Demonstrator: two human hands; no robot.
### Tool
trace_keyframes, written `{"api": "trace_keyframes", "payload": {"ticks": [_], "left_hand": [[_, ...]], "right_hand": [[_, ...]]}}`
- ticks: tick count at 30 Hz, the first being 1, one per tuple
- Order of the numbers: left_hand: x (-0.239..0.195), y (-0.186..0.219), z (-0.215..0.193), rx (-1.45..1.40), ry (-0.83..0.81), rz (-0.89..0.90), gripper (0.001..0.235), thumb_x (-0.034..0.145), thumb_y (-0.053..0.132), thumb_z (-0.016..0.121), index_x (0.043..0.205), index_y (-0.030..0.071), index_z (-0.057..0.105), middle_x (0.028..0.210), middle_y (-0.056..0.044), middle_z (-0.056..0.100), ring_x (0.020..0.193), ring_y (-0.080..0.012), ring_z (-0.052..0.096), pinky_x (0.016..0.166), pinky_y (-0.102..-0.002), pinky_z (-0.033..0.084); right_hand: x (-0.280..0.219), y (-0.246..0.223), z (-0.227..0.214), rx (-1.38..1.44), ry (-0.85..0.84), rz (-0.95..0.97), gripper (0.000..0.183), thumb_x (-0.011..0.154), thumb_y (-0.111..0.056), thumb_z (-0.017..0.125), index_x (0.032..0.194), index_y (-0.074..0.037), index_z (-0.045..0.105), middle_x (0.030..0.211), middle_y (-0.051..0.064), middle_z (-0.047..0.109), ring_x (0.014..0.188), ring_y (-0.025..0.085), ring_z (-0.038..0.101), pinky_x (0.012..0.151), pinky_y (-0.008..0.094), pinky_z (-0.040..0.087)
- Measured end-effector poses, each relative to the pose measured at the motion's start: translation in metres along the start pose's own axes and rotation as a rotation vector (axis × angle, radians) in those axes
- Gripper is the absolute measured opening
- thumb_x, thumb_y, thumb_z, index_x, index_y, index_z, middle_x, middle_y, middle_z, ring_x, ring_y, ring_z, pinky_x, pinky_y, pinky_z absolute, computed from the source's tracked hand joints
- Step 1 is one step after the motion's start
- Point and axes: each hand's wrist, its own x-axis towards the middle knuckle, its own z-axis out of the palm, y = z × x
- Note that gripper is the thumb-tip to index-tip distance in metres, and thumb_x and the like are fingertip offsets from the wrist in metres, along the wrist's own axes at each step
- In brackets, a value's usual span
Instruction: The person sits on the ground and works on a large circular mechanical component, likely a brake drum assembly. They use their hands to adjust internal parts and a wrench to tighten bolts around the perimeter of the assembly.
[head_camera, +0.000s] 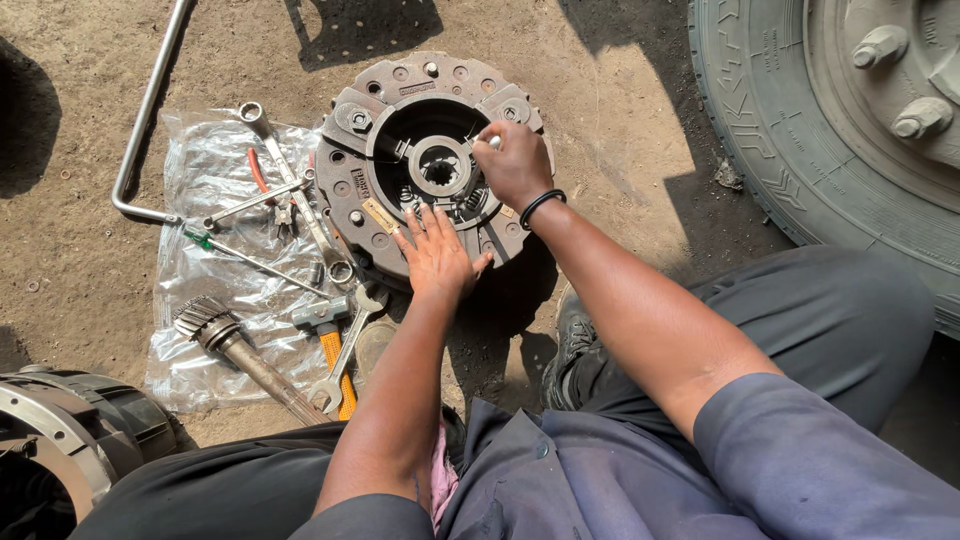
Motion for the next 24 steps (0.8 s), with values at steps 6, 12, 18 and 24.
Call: {"api": "trace_keyframes", "payload": {"ticks": [6, 12, 18, 24], "left_hand": [[-0.002, 0.001, -0.001, -0.001, 0.022, -0.005, 0.119, 0.082, 0.076, 0.061, 0.158, -0.006, 0.021, 0.166, -0.024, 0.019, 0.155, -0.0430, 0.005, 0.121, -0.064, 0.005], [-0.002, 0.000, 0.002, 0.004, 0.043, -0.007, 0.116, 0.083, 0.075, 0.060, 0.157, -0.005, 0.021, 0.165, -0.023, 0.022, 0.155, -0.0434, 0.004, 0.121, -0.064, 0.004], [-0.001, 0.003, 0.001, 0.019, 0.003, -0.014, 0.114, 0.085, 0.072, 0.059, 0.158, -0.006, 0.020, 0.166, -0.024, 0.020, 0.155, -0.0432, 0.004, 0.122, -0.062, 0.003], [0.000, 0.002, 0.003, 0.013, 0.011, -0.004, 0.116, 0.084, 0.074, 0.060, 0.158, -0.006, 0.020, 0.166, -0.025, 0.019, 0.155, -0.0443, 0.002, 0.121, -0.062, 0.004]], "right_hand": [[-0.001, 0.016, -0.024, -0.393, -0.314, -0.025, 0.017, 0.074, -0.017, 0.069, 0.087, -0.012, 0.079, 0.086, 0.015, 0.074, 0.084, 0.032, 0.074, 0.080, 0.042, 0.057], [-0.053, 0.012, -0.010, -0.548, -0.456, 0.070, 0.029, 0.078, -0.005, 0.060, 0.105, -0.011, 0.068, 0.095, 0.020, 0.073, 0.095, 0.039, 0.070, 0.083, 0.049, 0.055], [-0.084, 0.016, 0.002, -0.486, -0.406, 0.174, 0.023, 0.091, -0.016, 0.062, 0.111, -0.007, 0.063, 0.096, 0.023, 0.073, 0.097, 0.041, 0.070, 0.084, 0.051, 0.054], [-0.083, 0.026, 0.000, -0.425, -0.369, 0.140, 0.024, 0.089, -0.018, 0.063, 0.111, -0.008, 0.063, 0.098, 0.021, 0.073, 0.096, 0.041, 0.069, 0.084, 0.051, 0.053]]}}
